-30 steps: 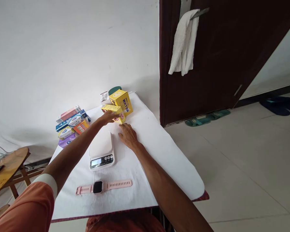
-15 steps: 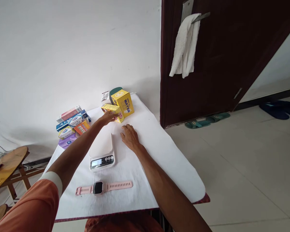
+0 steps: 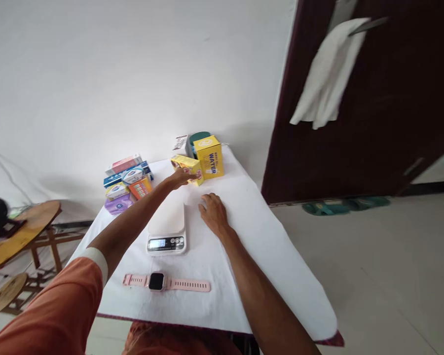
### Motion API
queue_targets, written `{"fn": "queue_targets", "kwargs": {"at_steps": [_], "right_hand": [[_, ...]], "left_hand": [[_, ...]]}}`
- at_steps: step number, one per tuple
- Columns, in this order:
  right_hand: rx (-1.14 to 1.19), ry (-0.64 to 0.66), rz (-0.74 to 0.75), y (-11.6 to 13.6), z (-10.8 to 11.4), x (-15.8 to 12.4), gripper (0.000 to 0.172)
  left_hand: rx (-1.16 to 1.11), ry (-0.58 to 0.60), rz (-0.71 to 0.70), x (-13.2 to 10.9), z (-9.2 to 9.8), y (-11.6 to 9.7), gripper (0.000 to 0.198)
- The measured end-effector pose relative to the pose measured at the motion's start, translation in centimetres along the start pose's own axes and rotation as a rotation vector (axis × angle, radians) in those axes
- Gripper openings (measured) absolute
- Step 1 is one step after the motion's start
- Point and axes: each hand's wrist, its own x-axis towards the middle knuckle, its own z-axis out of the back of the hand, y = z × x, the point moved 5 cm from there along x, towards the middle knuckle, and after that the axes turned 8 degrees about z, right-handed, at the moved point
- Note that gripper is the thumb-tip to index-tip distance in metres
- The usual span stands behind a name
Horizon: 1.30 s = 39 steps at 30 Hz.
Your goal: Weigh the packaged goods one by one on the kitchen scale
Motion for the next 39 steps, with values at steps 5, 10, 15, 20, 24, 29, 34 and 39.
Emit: {"fn": "queue_targets", "kwargs": {"at_steps": [5,10,15,20,24,29,34,39], "right_hand": [[-0.001,-0.04,0.057,-0.8,-0.6,-0.1,0.024],[0.009,-0.043,0.084,-1.0,-0.8,-0.4,0.022],[0.017,-0.05,0.097,-1.2,-0.8,-0.5,0.02],[0.023,-0.063,0.091,-1.5,-0.8,-0.6,0.02],[0.042,-0.059,0.086,-1.4,-0.7,-0.6,0.021],[0.041,-0.057,0.078,-1.3,-0.5,-0.6,0.021],[0.032,-0.029,0.08,-1.0,-0.4,-0.6,0.017],[0.037,-0.036,0.09,-0.8,-0.2,-0.4,0.011]], "left_hand": [[0.035,-0.053,-0.104,-5.0,2.6,0.5,0.073],[0.484,-0.443,-0.457,-12.3,11.1,2.0,0.073],[0.796,-0.759,-0.206,-16.2,21.4,7.2,0.065],[0.967,-0.664,0.087,-16.4,25.3,12.2,0.078],[1.002,-0.635,0.112,-15.5,25.8,13.2,0.088],[1.046,-0.607,0.153,-14.5,26.6,12.0,0.092],[0.994,-0.585,0.174,-14.0,27.6,11.0,0.087],[0.881,-0.599,0.107,-14.6,28.4,10.9,0.064]]}}
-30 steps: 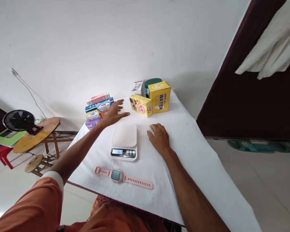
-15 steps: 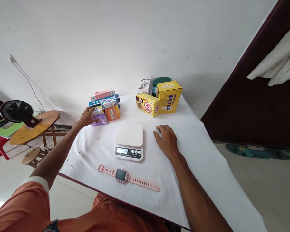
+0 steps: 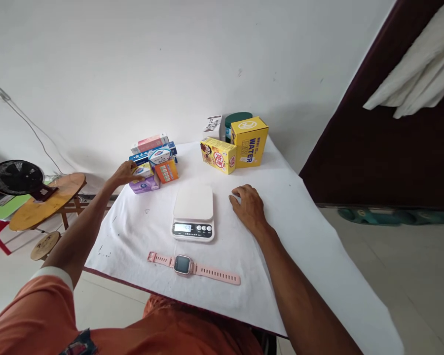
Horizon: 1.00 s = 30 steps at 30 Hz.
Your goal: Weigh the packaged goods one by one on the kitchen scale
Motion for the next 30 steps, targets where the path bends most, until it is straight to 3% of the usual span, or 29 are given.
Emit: {"fn": "queue_targets", "kwargs": {"at_steps": [4,7,14,18,24,27,30], "right_hand": [[-0.002,0.0,-0.022,0.1,0.1,0.2,0.008],[-0.014,0.013,-0.039,0.2,0.1,0.4,0.008],[-0.012,0.014,-0.061,0.1,0.0,0.4,0.01],[-0.01,0.02,-0.064,0.2,0.1,0.4,0.011],[-0.025,0.031,-0.081,0.0,-0.1,0.6,0.009],[-0.03,0.025,-0.079,0.1,-0.2,0.5,0.009],[-0.028,0.017,-0.067,0.2,-0.1,0.4,0.009]], "left_hand": [[-0.208,-0.039,0.001,-2.2,0.8,0.5,0.063],[-0.3,-0.036,-0.063,-5.0,1.0,-1.1,0.065],[-0.279,0.177,-0.448,-11.1,-3.3,-12.3,0.057],[-0.208,0.203,-0.527,-11.8,-5.5,-15.9,0.053],[-0.174,0.229,-0.533,-11.9,-6.3,-15.7,0.063],[-0.296,0.229,-0.518,-11.7,-4.9,-15.0,0.073],[-0.381,0.158,-0.474,-11.3,-2.4,-14.4,0.067]]}}
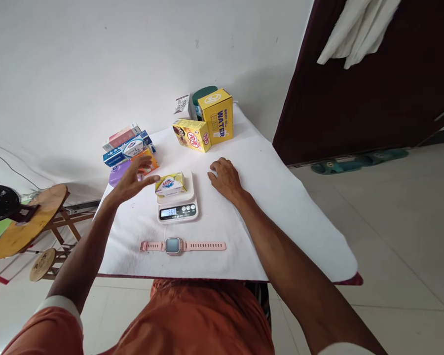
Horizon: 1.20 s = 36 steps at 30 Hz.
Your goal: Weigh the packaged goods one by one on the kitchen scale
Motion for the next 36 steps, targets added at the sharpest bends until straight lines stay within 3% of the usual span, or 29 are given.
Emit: {"fn": "queue_targets", "kwargs": {"at_steps": [3,5,10,13,15,18,21,24,29,32,36], "right_hand": [[-0.004,0.002,0.003,0.0,0.0,-0.1,0.009],[-0.007,0.002,0.006,0.0,0.0,-0.1,0.009],[-0.008,-0.003,0.01,-0.1,-0.1,0.0,0.009],[-0.011,0.012,0.004,0.0,0.0,0.0,0.009],[-0.01,0.015,0.002,0.2,0.1,-0.1,0.009],[-0.009,0.005,-0.003,0.2,0.2,-0.1,0.008],[-0.01,-0.005,-0.003,0.2,0.1,0.0,0.008],[-0.013,-0.023,0.0,0.2,0.0,0.0,0.007],[-0.019,-0.025,0.019,0.3,0.2,0.0,0.008],[-0.024,-0.017,0.012,0.3,0.3,0.0,0.009],[-0.013,-0.004,-0.005,0.5,0.4,0.1,0.01]], "left_hand": [[0.014,-0.077,-0.038,-0.1,1.9,-0.8,0.066],[0.047,-0.084,-0.073,-0.2,2.1,-1.3,0.069],[0.193,0.093,-0.095,-0.1,-1.6,-1.4,0.074],[0.303,0.204,-0.086,0.1,-4.0,-0.9,0.061],[0.332,0.233,-0.085,0.3,-4.6,-0.8,0.05],[0.293,0.24,-0.107,1.6,-4.0,-1.2,0.044],[0.236,0.144,-0.156,4.7,-2.1,-2.7,0.046],[0.256,0.019,-0.172,9.7,-0.6,-4.8,0.051],[0.352,-0.008,-0.069,18.1,-1.1,-7.1,0.057],[0.388,0.008,-0.01,20.8,-2.1,-7.2,0.058],[0.395,0.01,0.005,22.1,-2.9,-6.6,0.058]]}}
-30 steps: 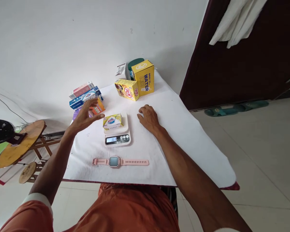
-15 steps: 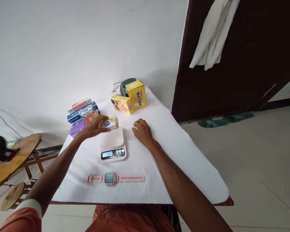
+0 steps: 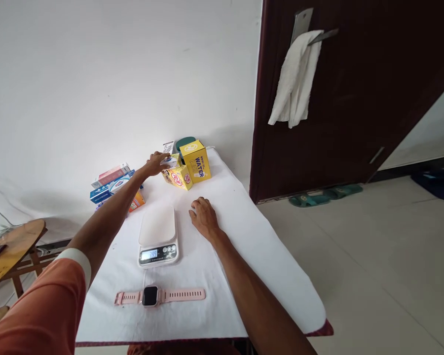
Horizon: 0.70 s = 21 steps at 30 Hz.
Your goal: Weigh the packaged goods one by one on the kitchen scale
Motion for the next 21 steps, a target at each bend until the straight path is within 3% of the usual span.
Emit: {"fn": "queue_targets", "kwargs": {"at_steps": [4,7,10,13,15,17,19,21], "right_hand": [[-0.002,0.011,0.002,0.1,0.0,0.0,0.009],[-0.008,0.012,0.003,0.1,-0.1,-0.2,0.008],[-0.012,-0.001,0.032,-0.1,-0.2,-0.2,0.008],[-0.014,-0.011,0.058,-0.3,-0.4,-0.3,0.007],[-0.008,-0.019,0.071,-0.5,-0.4,-0.3,0.008],[0.003,-0.024,0.08,-0.6,-0.4,-0.4,0.009],[0.01,-0.019,0.083,-0.7,-0.4,-0.5,0.01],[0.013,-0.009,0.083,-0.8,-0.4,-0.5,0.011]], "left_hand": [[0.021,-0.022,0.012,0.2,-0.3,0.1,0.062],[0.023,-0.061,0.017,-1.2,-0.5,-0.3,0.072],[-0.031,-0.122,-0.09,-5.2,-0.9,-0.8,0.078],[-0.102,-0.185,-0.27,-11.2,-1.2,-0.5,0.072],[-0.121,-0.224,-0.309,-15.1,-1.1,1.1,0.07],[-0.124,-0.27,-0.255,-18.1,-0.6,4.0,0.067],[-0.116,-0.332,-0.113,-20.2,0.1,7.8,0.063],[-0.108,-0.402,0.119,-21.6,0.8,12.1,0.059]]}}
